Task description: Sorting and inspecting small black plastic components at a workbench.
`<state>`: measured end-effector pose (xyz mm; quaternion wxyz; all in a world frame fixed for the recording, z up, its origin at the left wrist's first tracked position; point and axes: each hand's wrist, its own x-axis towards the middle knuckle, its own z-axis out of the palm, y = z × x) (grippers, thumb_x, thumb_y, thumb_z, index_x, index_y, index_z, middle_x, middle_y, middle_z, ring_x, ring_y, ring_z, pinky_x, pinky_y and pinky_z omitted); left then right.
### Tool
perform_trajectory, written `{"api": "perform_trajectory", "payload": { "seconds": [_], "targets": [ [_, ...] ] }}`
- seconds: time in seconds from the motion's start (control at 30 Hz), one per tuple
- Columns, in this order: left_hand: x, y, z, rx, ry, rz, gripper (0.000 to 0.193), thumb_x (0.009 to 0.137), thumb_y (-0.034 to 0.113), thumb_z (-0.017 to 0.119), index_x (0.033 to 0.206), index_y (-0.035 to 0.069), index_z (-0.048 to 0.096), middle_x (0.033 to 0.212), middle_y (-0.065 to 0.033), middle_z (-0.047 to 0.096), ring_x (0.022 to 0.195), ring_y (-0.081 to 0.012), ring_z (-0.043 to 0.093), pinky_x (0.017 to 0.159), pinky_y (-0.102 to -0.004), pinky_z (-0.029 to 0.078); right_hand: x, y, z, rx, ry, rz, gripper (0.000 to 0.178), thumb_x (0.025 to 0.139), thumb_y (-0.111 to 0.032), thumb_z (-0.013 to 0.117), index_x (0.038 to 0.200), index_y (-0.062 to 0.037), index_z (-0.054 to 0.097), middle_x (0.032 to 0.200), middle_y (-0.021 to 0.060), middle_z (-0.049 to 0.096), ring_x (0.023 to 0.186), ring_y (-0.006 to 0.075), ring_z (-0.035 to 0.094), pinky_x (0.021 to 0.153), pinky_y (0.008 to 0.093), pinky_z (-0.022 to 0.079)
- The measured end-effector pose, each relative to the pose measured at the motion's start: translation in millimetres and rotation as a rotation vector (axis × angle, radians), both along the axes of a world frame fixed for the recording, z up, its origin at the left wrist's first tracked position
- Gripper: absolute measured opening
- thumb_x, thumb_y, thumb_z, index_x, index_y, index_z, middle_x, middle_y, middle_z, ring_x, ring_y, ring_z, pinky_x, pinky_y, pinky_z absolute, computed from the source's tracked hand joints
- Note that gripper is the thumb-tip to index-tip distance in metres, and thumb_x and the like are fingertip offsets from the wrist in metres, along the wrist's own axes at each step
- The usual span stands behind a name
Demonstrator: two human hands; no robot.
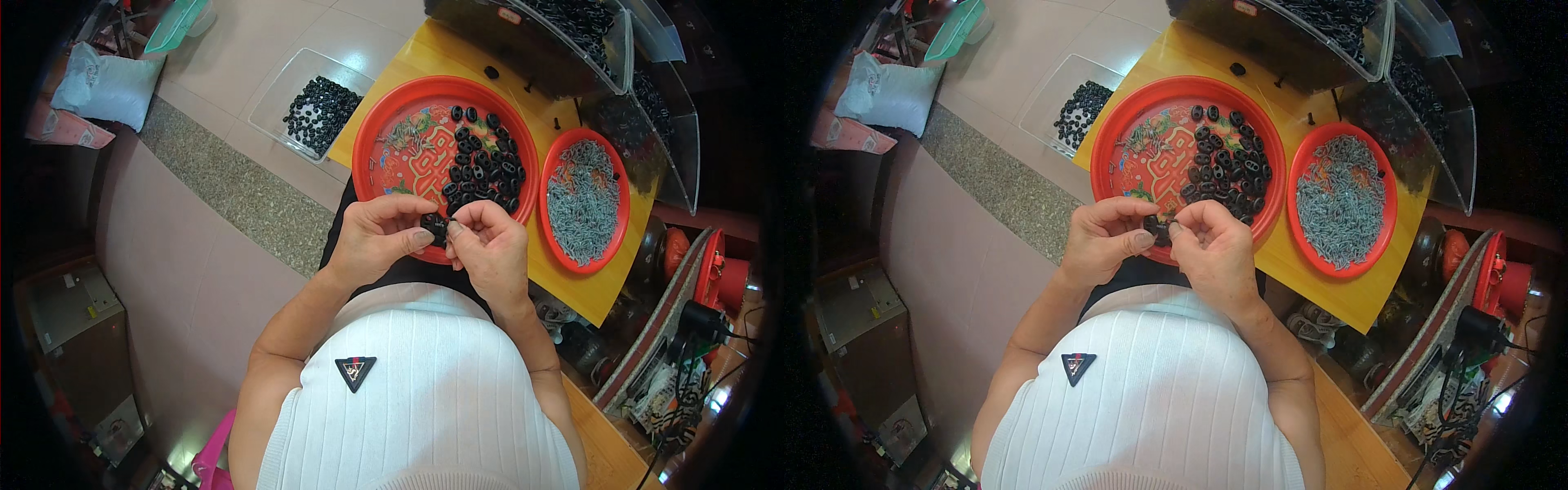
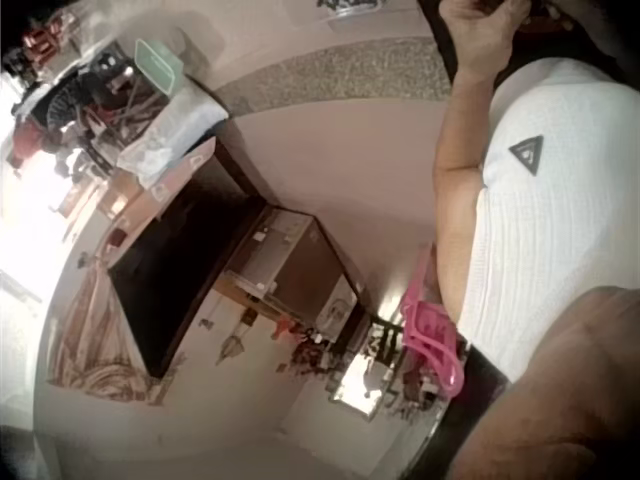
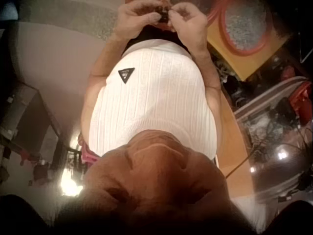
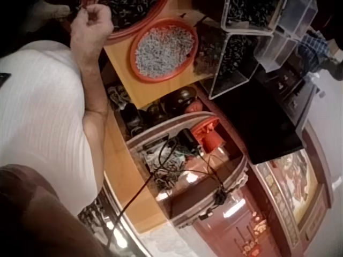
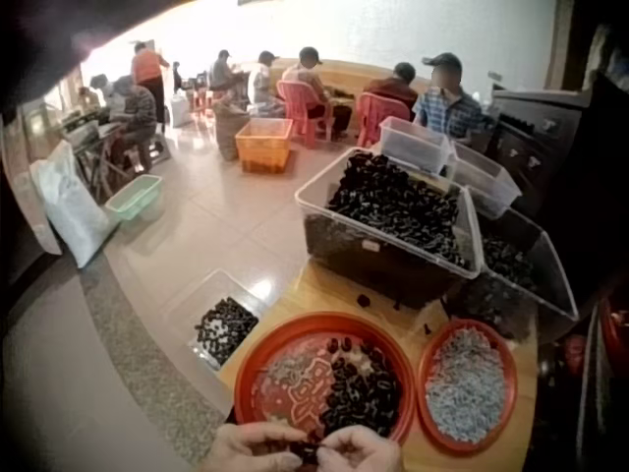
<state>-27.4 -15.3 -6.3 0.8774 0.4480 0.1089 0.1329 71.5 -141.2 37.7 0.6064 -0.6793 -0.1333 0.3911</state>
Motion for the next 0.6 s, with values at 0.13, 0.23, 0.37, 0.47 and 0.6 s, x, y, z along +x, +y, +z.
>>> {"api": "perform_trajectory", "payload": {
  "seconds": [0.13,0.23,0.37,0.47,0.6],
  "targets": [
    [-0.2,0.4,2.0,0.089,0.047,-0.003,0.027,0.074,-0.007,0.060,0.100,-0.004,0.056,0.091,-0.0075,0.058,0.079,-0.0106,0.057,0.070,-0.0220,0.049,1.3,-0.6,-1.2,-0.013,-0.022,0.010,0.004,0.078,-0.002,0.055,0.080,0.0000,0.053,0.064,-0.0020,0.051,0.054,0.0016,0.046,0.046,0.0159,0.037],
    [0.0,-0.3,2.8,0.120,0.054,0.004,0.027,0.074,-0.007,0.060,0.100,-0.004,0.056,0.092,-0.0072,0.058,0.080,-0.0102,0.057,0.071,-0.0219,0.048,1.7,-0.4,-1.7,-0.021,-0.035,0.016,0.004,0.078,-0.002,0.055,0.080,0.0002,0.053,0.064,-0.0021,0.051,0.054,0.0014,0.046,0.046,0.0158,0.037],
    [-0.6,-0.9,1.3,0.173,0.066,0.025,0.027,0.074,-0.007,0.060,0.101,-0.004,0.056,0.093,-0.0073,0.057,0.081,-0.0099,0.056,0.071,-0.0219,0.047,1.4,1.4,-0.7,-0.020,-0.019,0.001,0.004,0.078,-0.002,0.055,0.080,0.0003,0.053,0.064,-0.0022,0.051,0.054,0.0015,0.046,0.047,0.0158,0.037],
    [-0.3,-1.0,3.2,0.214,0.071,0.022,0.028,0.074,-0.007,0.060,0.101,-0.004,0.056,0.093,-0.0074,0.057,0.081,-0.0098,0.055,0.070,-0.0218,0.047,1.9,1.9,-2.1,-0.022,-0.011,0.006,0.003,0.078,-0.002,0.055,0.079,0.0002,0.053,0.064,-0.0021,0.051,0.055,0.0015,0.047,0.047,0.0158,0.037],
    [0.5,-3.0,2.7,0.242,0.028,0.024,0.028,0.074,-0.007,0.059,0.101,-0.004,0.056,0.091,-0.0072,0.057,0.081,-0.0099,0.055,0.071,-0.0220,0.046,0.9,3.6,-1.9,-0.039,-0.018,0.037,0.003,0.077,-0.001,0.055,0.078,0.0000,0.053,0.064,-0.0016,0.052,0.055,0.0014,0.047,0.046,0.0161,0.037]
  ]
}}
